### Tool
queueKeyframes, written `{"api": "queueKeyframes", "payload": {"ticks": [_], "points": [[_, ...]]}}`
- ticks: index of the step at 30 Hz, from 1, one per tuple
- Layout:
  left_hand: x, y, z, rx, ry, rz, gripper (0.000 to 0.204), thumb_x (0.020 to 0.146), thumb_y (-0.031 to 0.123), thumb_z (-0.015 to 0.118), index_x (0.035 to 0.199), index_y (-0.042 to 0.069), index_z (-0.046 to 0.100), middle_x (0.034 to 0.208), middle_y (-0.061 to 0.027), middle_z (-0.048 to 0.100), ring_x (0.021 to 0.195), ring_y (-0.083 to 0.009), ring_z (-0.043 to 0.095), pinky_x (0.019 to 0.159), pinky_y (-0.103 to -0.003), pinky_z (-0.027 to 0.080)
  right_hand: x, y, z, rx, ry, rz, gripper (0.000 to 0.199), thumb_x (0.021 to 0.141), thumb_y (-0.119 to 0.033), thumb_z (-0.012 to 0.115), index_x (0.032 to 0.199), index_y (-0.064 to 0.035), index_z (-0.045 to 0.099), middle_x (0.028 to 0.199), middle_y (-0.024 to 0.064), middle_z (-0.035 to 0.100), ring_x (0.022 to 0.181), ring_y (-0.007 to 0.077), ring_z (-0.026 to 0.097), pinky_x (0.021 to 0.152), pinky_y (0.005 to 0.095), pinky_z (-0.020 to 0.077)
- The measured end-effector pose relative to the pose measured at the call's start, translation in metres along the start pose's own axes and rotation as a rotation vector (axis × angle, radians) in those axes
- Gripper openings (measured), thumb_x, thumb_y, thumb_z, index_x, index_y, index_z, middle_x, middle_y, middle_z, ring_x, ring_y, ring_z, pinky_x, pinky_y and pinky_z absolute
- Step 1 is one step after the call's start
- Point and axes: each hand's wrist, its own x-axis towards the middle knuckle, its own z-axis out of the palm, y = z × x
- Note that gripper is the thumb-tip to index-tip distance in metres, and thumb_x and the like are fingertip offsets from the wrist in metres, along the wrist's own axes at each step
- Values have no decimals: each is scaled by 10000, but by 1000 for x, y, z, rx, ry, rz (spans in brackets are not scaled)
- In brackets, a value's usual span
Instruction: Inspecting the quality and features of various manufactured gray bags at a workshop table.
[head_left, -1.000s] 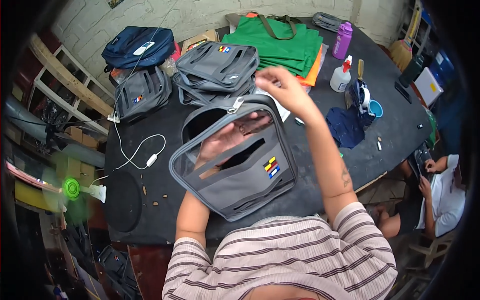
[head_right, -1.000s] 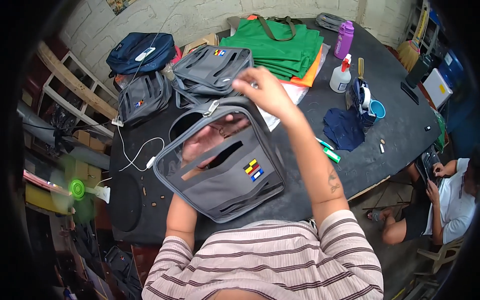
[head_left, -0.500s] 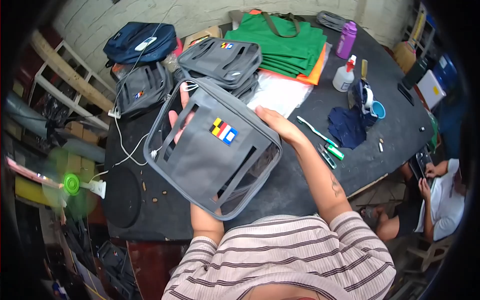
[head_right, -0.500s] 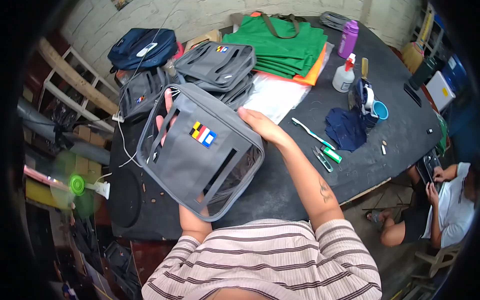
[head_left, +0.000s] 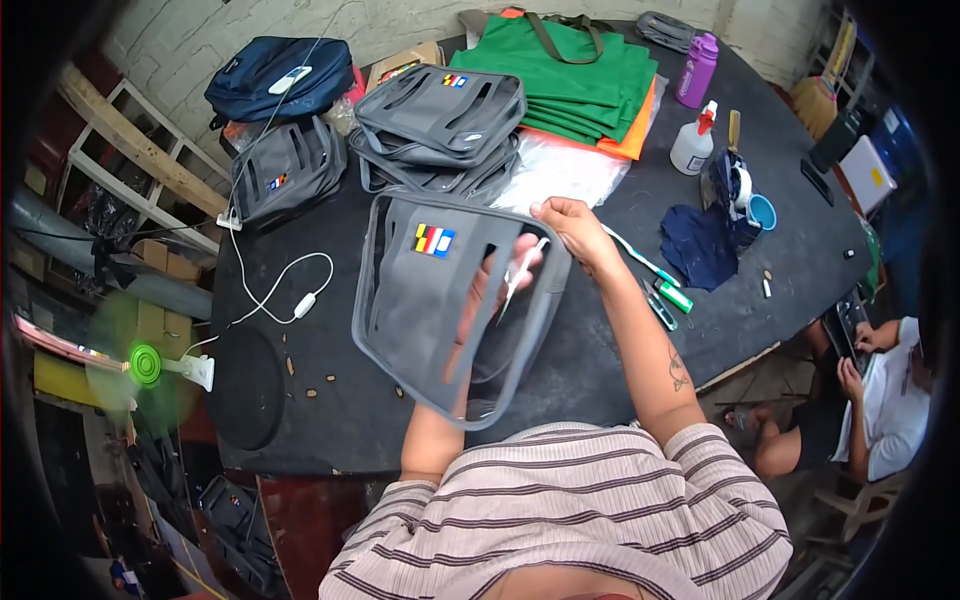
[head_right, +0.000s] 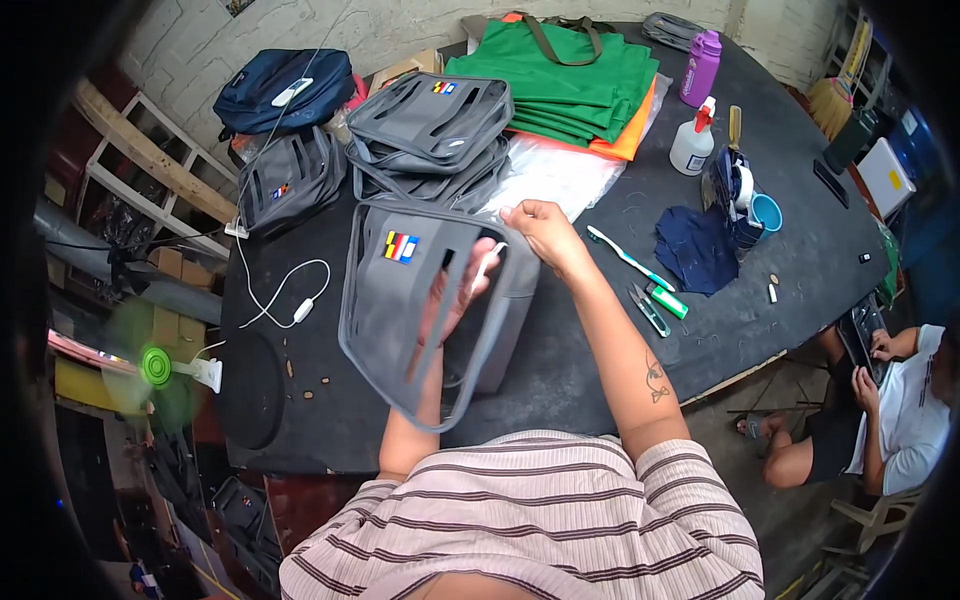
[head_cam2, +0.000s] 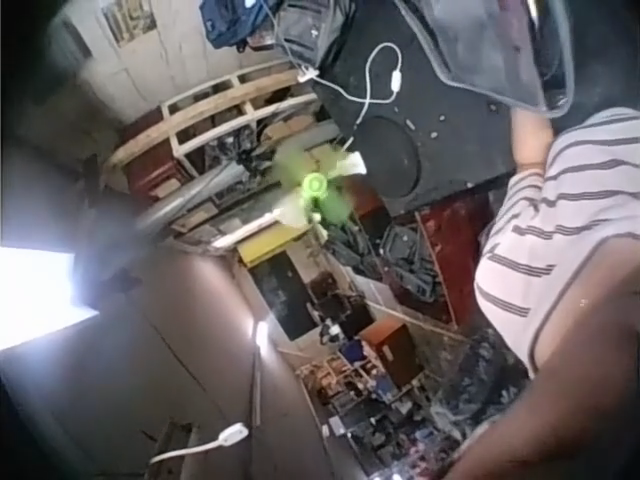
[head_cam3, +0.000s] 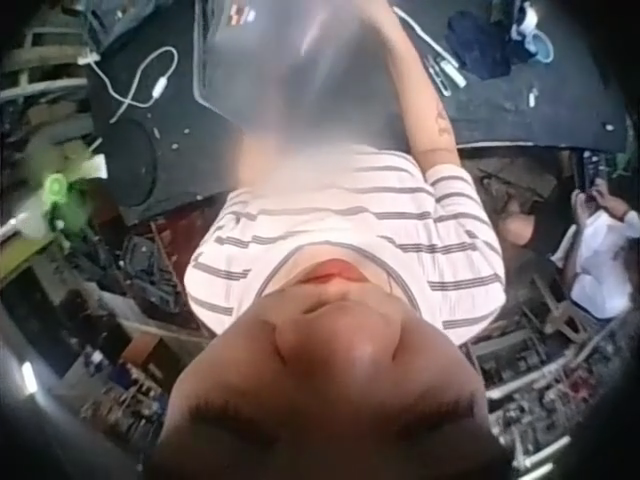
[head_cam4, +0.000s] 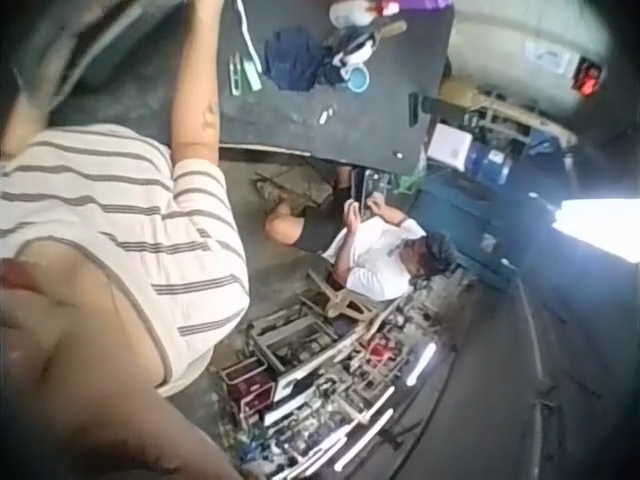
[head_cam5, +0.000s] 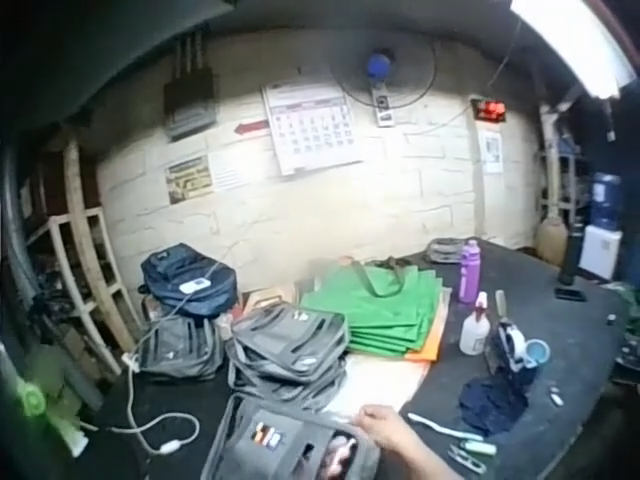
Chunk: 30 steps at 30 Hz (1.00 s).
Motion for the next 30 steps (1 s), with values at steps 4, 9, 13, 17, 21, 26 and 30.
{"api": "queueKeyframes", "payload": {"ticks": [4,9,13,17,21,26,30], "points": [[-7,31,2,134,-270,308,475,942,234,374,1330,-38,413,1383,-196,425,1306,-311,368,1116,-496,183,-12,9,4,-112,-2,51,253,895,-281,614,868,-32,578,610,-7,519,477,66,460,421,235,377],[-9,51,2,355,-160,415,376,942,72,371,1292,-12,477,1321,-150,503,1209,-226,488,1057,-402,342,-23,-23,23,-119,105,-604,391,921,-357,548,1166,-55,584,1111,60,524,957,139,511,839,281,436],[9,12,38,241,-234,279,407,902,-31,398,1297,13,484,1318,-116,510,1233,-239,466,1068,-396,346,-22,-58,41,-242,-86,-861,520,864,-405,601,1222,-31,551,1298,112,488,1166,206,480,963,334,369],[14,14,25,371,212,388,317,928,60,481,1238,31,538,1258,-103,546,1177,-227,506,1036,-377,396,-30,-66,50,-74,-138,-660,327,805,-212,697,1026,21,636,1037,91,625,975,160,563,889,309,428],[11,-5,58,1103,133,515,433,923,310,544,1244,21,526,1238,-93,548,1144,-206,507,1002,-343,384,-40,-80,51,-277,106,-611,209,829,-170,669,844,37,644,767,30,608,731,93,555,672,261,462],[-11,9,100,1217,470,158,576,968,475,379,1325,27,442,1293,-125,499,1197,-223,465,1003,-357,388,-15,-125,27,-239,-221,-531,420,807,-381,697,1017,-21,644,790,-13,605,722,92,542,666,261,445],[-5,13,92,1257,462,154,571,966,466,384,1328,27,437,1297,-125,496,1200,-225,463,1005,-357,386,24,-114,10,86,-581,-151,257,845,-330,673,939,-92,648,802,-59,604,714,18,525,625,185,417]]}}
